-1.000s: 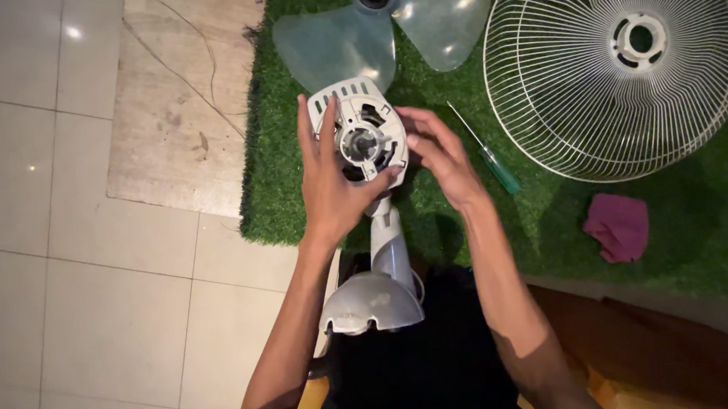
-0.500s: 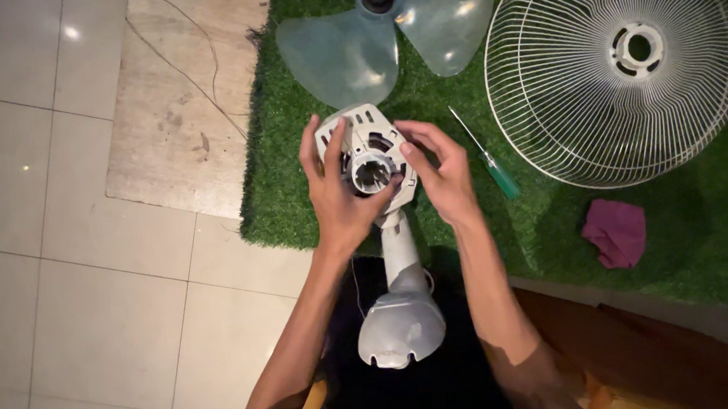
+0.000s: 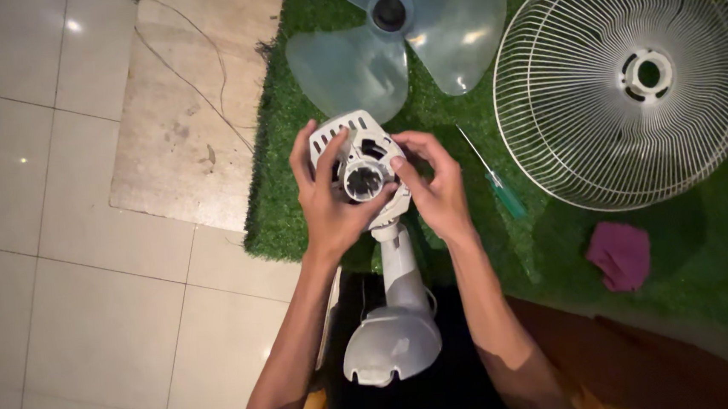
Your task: The person disassembles a standing fan motor housing using a screwdriver. They remove screws, separate the housing halves, and manipulate internal components while the fan blades and cage lie nearby.
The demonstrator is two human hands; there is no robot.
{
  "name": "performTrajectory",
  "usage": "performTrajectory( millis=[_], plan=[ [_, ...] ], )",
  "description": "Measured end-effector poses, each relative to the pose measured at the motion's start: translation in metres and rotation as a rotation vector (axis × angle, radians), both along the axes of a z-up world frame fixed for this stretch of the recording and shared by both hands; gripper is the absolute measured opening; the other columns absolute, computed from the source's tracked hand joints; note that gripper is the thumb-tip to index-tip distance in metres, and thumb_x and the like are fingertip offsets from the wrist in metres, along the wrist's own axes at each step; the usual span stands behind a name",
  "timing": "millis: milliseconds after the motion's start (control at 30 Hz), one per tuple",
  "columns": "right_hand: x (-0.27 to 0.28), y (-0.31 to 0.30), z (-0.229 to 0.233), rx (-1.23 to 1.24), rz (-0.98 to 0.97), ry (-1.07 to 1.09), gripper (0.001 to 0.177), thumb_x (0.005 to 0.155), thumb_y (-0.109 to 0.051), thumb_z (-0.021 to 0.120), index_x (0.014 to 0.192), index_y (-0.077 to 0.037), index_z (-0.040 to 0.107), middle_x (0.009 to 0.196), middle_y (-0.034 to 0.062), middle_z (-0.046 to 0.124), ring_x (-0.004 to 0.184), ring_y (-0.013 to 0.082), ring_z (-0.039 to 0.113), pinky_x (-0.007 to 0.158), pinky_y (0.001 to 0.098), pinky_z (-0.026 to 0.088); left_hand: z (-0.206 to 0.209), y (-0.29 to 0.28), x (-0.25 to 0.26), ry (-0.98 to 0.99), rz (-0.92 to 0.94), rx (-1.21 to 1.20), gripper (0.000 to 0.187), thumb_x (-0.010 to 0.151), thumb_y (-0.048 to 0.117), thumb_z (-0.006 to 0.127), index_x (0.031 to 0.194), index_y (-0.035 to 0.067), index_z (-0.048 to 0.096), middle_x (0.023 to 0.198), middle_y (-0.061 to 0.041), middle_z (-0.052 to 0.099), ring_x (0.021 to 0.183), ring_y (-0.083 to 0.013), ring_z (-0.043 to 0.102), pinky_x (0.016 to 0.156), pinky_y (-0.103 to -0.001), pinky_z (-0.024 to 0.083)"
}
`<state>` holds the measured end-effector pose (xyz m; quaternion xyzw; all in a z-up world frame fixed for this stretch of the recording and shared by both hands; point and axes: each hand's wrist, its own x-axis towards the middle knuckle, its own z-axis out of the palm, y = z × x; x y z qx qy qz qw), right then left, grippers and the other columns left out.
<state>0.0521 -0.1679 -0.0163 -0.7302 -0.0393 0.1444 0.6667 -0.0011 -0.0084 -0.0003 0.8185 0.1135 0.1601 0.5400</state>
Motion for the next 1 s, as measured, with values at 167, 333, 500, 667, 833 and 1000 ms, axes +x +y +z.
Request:
performTrajectory(
  millis=[167,333,500,667,833,1000],
  plan=[
    [-0.006,0.007,0.002,0.049,-0.028,0.015,0.024,0.099,-0.003,0.067,0.122,0.003,0.067,0.127,0.0131,0.072,0.123,0.0208,0.065,0.110,0.0336,0.049,-0.006,0.004,-0.008,-0.081,0.036,0.103,0.084,0.068,0.030,0.101,0.140,0.014,0.060,0.158,-0.020,0.033,0.148,-0.0407,0.044,0.121,-0.050,0.048],
    [-0.007,0.014,0.008,0.088,-0.044,0.024,0.024,0.099,-0.001,0.067,0.123,0.003,0.067,0.130,0.0133,0.071,0.127,0.0214,0.065,0.112,0.0341,0.049,-0.013,0.004,-0.014,-0.124,0.061,0.096,0.081,0.067,0.032,0.101,0.136,0.014,0.063,0.158,-0.020,0.033,0.149,-0.0410,0.042,0.122,-0.051,0.047],
    [0.000,0.019,0.020,0.119,-0.031,0.202,0.038,0.092,-0.004,0.070,0.129,-0.003,0.064,0.128,0.0090,0.068,0.121,0.0174,0.063,0.098,0.0334,0.054,-0.019,0.008,-0.009,-0.156,0.103,0.069,0.081,0.066,0.035,0.101,0.134,0.013,0.063,0.157,-0.020,0.035,0.148,-0.0403,0.043,0.120,-0.051,0.048],
    [0.008,0.028,0.014,-0.048,0.114,0.021,0.037,0.096,-0.010,0.070,0.133,-0.005,0.067,0.136,0.0114,0.064,0.126,0.0196,0.060,0.102,0.0343,0.052,-0.029,0.038,-0.001,-0.124,0.106,0.013,0.077,0.066,0.028,0.099,0.133,0.010,0.064,0.155,-0.020,0.040,0.147,-0.0373,0.046,0.120,-0.048,0.048],
    [0.003,0.048,-0.011,-0.075,0.218,-0.186,0.036,0.108,-0.024,0.058,0.139,-0.009,0.066,0.150,0.0107,0.061,0.143,0.0271,0.054,0.124,0.0426,0.037,-0.042,0.069,-0.012,-0.138,0.121,-0.183,0.063,0.079,0.023,0.088,0.133,0.005,0.062,0.158,-0.021,0.038,0.146,-0.0343,0.050,0.122,-0.045,0.047],
    [-0.021,0.079,-0.031,-0.164,0.260,-0.356,0.047,0.112,-0.035,0.042,0.152,-0.014,0.054,0.167,0.0093,0.042,0.161,0.0321,0.029,0.133,0.0491,0.016,-0.057,0.083,-0.026,-0.137,0.184,-0.186,0.060,0.081,0.031,0.078,0.132,0.004,0.060,0.159,-0.022,0.040,0.147,-0.0353,0.048,0.122,-0.045,0.043]
  ],
)
